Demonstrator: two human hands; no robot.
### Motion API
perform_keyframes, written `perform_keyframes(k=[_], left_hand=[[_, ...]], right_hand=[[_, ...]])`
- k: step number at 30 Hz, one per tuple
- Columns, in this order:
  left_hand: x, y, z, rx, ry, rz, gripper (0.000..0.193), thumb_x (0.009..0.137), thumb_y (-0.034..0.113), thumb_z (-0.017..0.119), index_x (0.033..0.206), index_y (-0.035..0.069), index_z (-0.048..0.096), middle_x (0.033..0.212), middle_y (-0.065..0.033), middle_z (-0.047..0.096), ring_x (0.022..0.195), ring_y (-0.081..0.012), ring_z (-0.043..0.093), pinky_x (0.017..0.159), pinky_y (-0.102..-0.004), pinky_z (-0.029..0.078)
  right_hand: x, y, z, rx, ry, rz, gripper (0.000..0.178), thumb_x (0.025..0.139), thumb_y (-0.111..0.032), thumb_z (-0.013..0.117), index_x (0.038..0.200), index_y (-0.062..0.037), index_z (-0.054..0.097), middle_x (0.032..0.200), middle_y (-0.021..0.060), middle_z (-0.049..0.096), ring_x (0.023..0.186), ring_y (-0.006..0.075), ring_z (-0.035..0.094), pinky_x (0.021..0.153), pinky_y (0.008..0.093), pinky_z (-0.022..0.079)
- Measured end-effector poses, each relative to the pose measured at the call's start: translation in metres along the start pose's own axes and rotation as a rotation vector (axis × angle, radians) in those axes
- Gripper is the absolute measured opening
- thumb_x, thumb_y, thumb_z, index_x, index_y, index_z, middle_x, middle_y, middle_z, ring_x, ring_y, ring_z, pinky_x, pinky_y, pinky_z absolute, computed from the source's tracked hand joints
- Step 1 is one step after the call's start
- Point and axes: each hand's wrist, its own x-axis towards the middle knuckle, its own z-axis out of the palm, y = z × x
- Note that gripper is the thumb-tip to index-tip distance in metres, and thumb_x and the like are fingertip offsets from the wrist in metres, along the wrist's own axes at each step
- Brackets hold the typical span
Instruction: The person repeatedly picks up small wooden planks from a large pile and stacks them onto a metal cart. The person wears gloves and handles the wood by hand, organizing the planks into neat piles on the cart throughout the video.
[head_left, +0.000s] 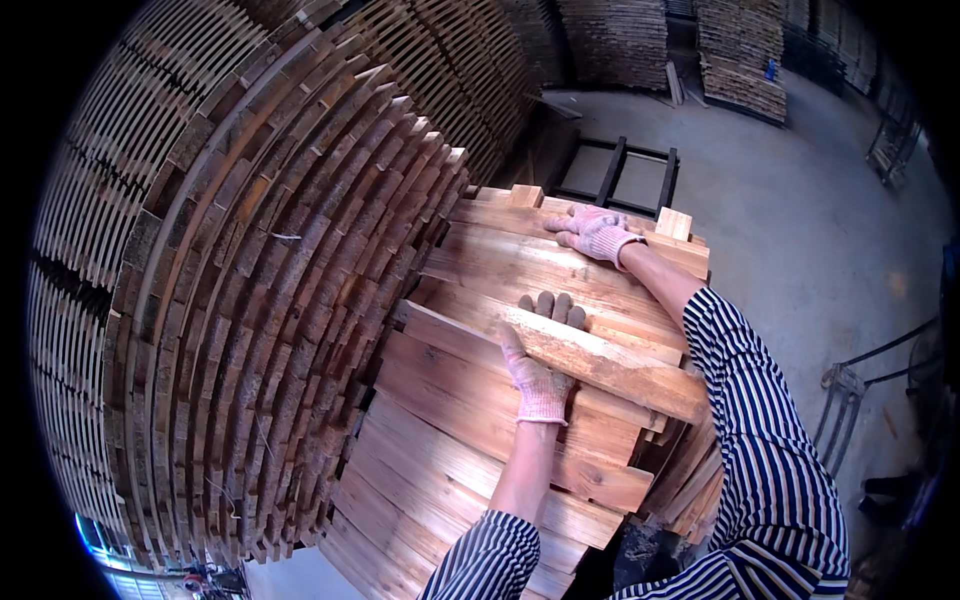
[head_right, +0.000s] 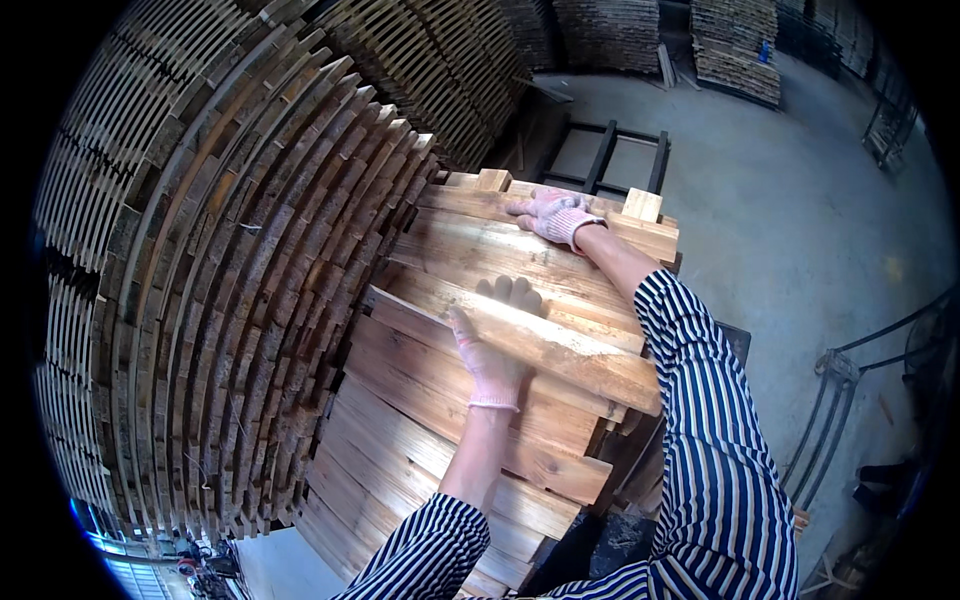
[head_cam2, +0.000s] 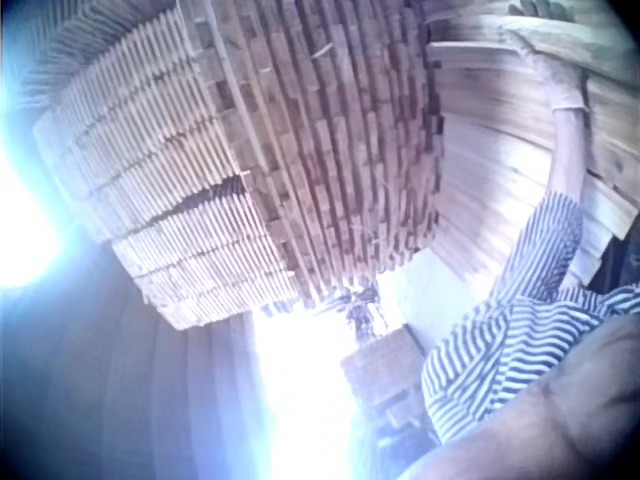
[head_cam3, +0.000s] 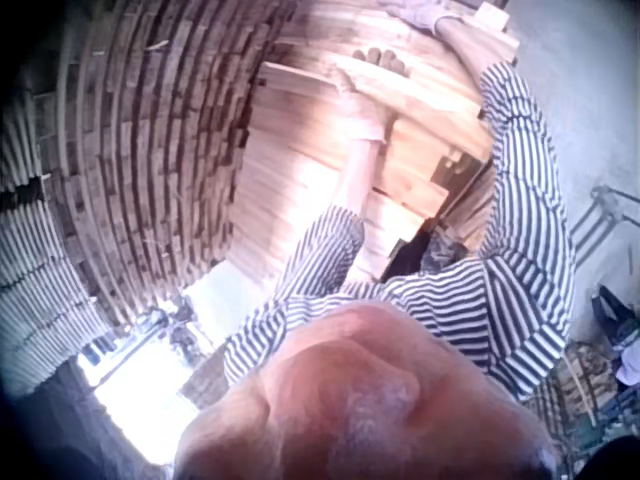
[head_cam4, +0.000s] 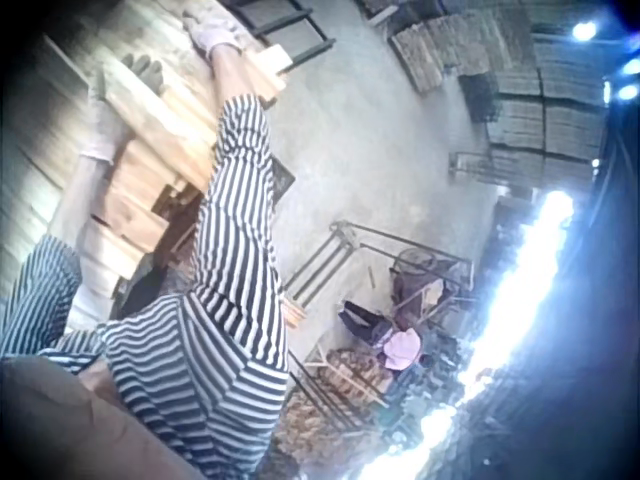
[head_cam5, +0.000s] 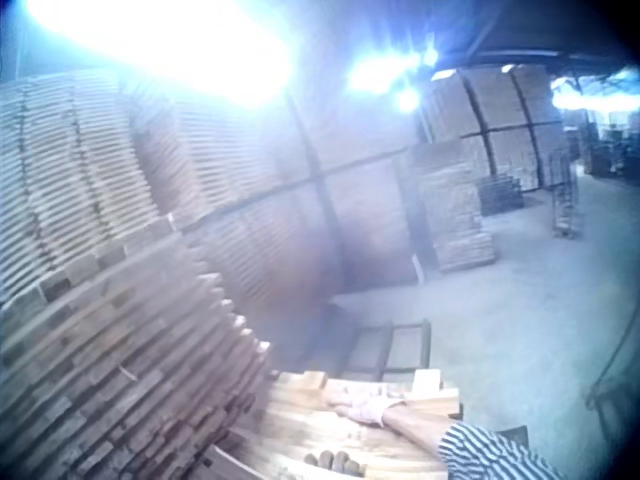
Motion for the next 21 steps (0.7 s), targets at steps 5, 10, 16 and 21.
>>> perform_keyframes(k=[5, 10, 16, 21], left_hand=[[0.004, 0.011, -0.007, -0.022, 0.024, 0.010, 0.073, 0.091, 0.071, 0.065, 0.131, 0.009, 0.055, 0.119, -0.0082, 0.058, 0.114, -0.0278, 0.055, 0.101, -0.0471, 0.050], [0.029, 0.045, 0.014, 0.907, 0.160, -0.162, 0.106, 0.090, 0.084, 0.050, 0.154, 0.001, 0.037, 0.138, -0.0171, 0.054, 0.113, -0.0298, 0.059, 0.104, -0.0490, 0.053], [0.041, 0.012, 0.005, 2.662, -0.192, 0.492, 0.107, 0.092, 0.084, 0.038, 0.165, 0.006, 0.028, 0.170, -0.0240, 0.025, 0.160, -0.0415, 0.013, 0.131, -0.0531, 0.004], [0.041, 0.020, 0.011, 2.498, -0.219, 0.185, 0.112, 0.093, 0.084, 0.039, 0.165, 0.001, 0.017, 0.170, -0.0289, 0.012, 0.160, -0.0421, 0.003, 0.129, -0.0512, -0.004]], right_hand=[[-0.051, -0.086, -0.020, 0.019, -0.107, 0.023, 0.055, 0.103, -0.054, 0.047, 0.148, -0.0231, 0.056, 0.112, 0.0184, 0.065, 0.081, 0.0235, 0.063, 0.062, 0.0368, 0.050], [-0.135, -0.110, -0.065, 0.179, -0.263, -0.183, 0.089, 0.092, -0.075, 0.055, 0.164, -0.0252, 0.036, 0.119, 0.0267, 0.061, 0.112, 0.0392, 0.064, 0.102, 0.0494, 0.051], [-0.033, 0.031, -0.083, -0.074, -0.026, -0.051, 0.067, 0.091, -0.059, 0.064, 0.154, -0.0405, 0.049, 0.135, 0.0170, 0.061, 0.129, 0.0358, 0.059, 0.103, 0.0469, 0.051], [0.034, 0.043, -0.039, -0.049, -0.020, 0.103, 0.052, 0.103, -0.055, 0.051, 0.154, -0.0432, 0.049, 0.135, 0.0166, 0.060, 0.128, 0.0363, 0.060, 0.106, 0.0498, 0.049]])
